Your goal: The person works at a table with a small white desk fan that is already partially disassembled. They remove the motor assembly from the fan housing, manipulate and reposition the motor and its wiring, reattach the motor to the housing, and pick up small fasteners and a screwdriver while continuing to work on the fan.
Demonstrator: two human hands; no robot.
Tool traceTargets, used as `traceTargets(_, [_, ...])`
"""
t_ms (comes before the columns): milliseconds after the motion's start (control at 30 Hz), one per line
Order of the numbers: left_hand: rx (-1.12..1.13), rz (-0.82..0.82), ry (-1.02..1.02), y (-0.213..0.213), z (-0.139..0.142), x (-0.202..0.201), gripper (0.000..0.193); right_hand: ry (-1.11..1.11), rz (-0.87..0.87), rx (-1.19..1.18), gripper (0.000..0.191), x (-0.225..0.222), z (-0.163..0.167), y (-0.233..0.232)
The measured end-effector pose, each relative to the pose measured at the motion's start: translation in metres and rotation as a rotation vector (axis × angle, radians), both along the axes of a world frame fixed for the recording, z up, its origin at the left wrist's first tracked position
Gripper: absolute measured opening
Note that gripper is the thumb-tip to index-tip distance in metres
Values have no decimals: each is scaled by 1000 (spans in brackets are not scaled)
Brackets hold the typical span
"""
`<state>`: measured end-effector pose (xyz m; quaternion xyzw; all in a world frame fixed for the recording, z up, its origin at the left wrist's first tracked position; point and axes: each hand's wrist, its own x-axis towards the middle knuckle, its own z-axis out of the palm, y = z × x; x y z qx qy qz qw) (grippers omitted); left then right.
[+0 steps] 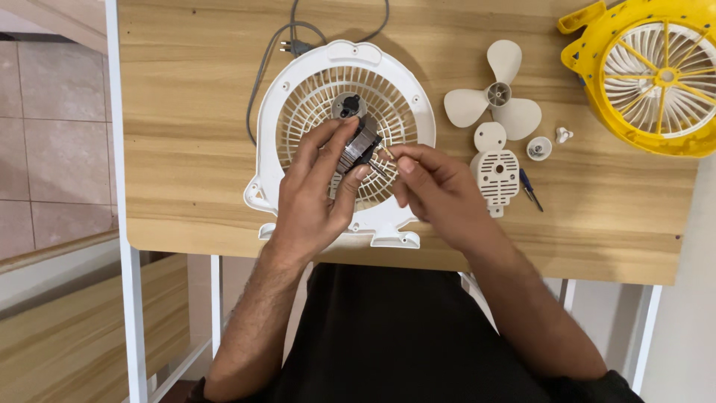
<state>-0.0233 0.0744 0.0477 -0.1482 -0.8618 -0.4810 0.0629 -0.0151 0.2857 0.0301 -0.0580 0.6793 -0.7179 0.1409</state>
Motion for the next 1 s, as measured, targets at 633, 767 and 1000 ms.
traceTargets(633, [5, -27, -34, 6, 6, -9, 50, -407, -26, -98, 20, -18, 19, 5])
traceTargets(767, [-34, -6, -73, 10, 7, -9, 50, 611, -116, 733, 17, -7, 19, -2])
traceTargets(1000, [-69, -60, 0, 10, 5, -9, 50, 615, -170, 792, 16, -1, 13, -3])
